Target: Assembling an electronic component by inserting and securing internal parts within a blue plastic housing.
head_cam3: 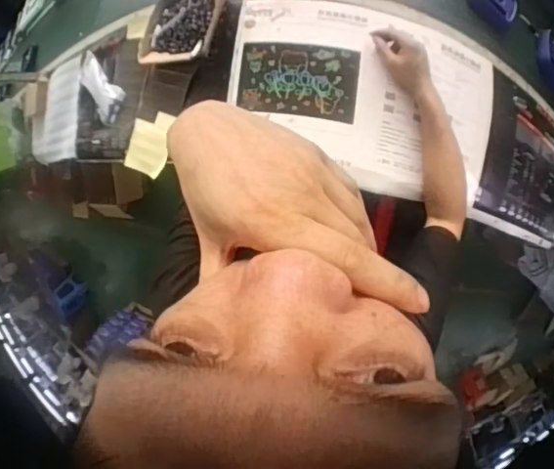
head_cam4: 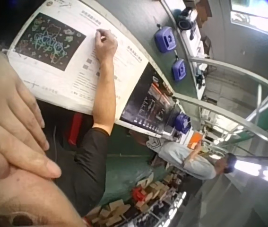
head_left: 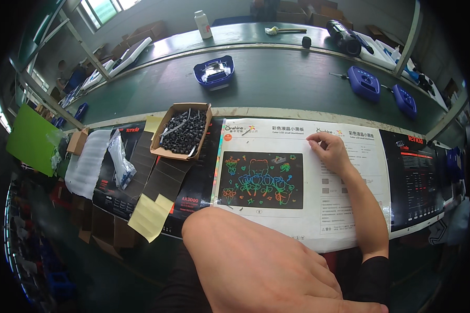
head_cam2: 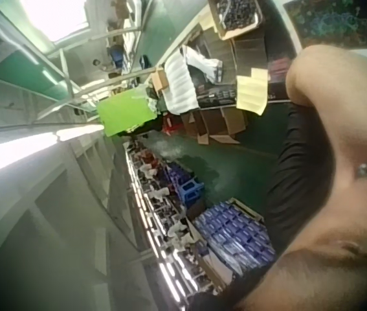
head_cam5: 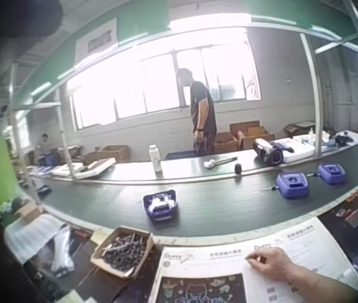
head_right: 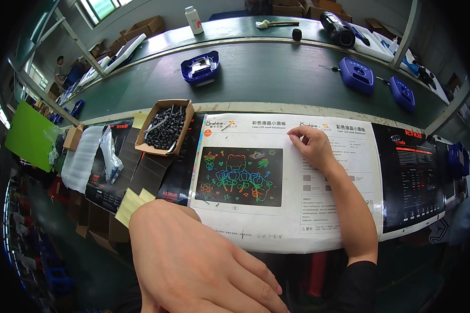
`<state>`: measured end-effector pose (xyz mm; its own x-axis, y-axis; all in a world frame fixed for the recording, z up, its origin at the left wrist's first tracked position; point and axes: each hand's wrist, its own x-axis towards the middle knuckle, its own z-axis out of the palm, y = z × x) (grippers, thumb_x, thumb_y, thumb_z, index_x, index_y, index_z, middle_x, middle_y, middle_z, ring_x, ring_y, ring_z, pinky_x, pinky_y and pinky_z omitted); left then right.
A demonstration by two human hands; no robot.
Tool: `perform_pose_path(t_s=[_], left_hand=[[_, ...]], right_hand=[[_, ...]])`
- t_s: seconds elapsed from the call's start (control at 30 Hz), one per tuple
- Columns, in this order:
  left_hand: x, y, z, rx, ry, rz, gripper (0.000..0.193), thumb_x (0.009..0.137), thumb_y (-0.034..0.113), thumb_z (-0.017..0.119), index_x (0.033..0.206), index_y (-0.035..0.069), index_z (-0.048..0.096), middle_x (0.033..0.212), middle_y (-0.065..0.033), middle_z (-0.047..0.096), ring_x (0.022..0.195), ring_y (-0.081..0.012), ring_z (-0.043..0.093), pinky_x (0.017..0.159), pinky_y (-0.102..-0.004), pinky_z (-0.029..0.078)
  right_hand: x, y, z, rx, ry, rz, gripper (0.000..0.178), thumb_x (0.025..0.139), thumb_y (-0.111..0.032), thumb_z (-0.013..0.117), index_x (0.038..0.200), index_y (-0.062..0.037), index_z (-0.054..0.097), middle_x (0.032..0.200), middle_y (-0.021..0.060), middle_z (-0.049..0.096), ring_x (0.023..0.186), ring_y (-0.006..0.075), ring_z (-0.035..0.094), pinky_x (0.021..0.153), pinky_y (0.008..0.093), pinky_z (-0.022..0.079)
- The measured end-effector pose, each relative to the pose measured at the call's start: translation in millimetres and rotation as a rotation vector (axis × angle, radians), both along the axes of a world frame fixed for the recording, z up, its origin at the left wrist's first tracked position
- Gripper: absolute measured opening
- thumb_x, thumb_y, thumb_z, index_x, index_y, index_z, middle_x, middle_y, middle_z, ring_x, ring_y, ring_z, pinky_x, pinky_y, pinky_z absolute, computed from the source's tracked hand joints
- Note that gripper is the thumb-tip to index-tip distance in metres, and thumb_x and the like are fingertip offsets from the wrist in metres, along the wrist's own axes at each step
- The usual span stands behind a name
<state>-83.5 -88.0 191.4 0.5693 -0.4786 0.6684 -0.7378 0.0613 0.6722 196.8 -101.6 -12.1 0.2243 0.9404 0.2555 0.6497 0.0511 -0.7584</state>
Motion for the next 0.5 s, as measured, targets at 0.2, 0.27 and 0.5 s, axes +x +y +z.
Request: perform_pose_path(t_s=[0.2, 0.27, 0.5], left_hand=[[6.0, 14.6, 35.7, 0.157, 0.252, -0.141, 0.118, 0.075, 0.073, 0.068, 0.149, -0.013, 0.037, 0.132, -0.0289, 0.060, 0.112, -0.0428, 0.065, 0.095, -0.0468, 0.053], [7.0, 14.2, 36.6, 0.292, 0.487, -0.278, 0.118, 0.075, 0.074, 0.067, 0.149, -0.012, 0.037, 0.134, -0.0285, 0.059, 0.114, -0.0430, 0.064, 0.097, -0.0478, 0.052], [-8.2, 0.1, 2.5, 0.100, 0.068, 0.008, 0.110, 0.079, 0.072, 0.064, 0.146, -0.011, 0.040, 0.137, -0.0265, 0.057, 0.119, -0.0424, 0.061, 0.101, -0.0479, 0.049]], right_hand=[[2.7, -2.4, -2.1, -0.034, 0.007, -0.025, 0.015, 0.094, -0.009, 0.069, 0.105, -0.0020, 0.075, 0.088, 0.0039, 0.073, 0.067, 0.0081, 0.055, 0.063, 0.0241, 0.048], [5.1, -3.7, -2.7, -0.030, -0.002, -0.028, 0.015, 0.094, -0.009, 0.069, 0.105, -0.0019, 0.075, 0.088, 0.0040, 0.073, 0.067, 0.0083, 0.055, 0.063, 0.0242, 0.048], [-1.2, 1.8, -3.3, 0.015, -0.007, -0.006, 0.015, 0.093, -0.012, 0.070, 0.103, -0.0034, 0.076, 0.085, 0.0065, 0.074, 0.062, 0.0124, 0.058, 0.062, 0.0277, 0.050]])
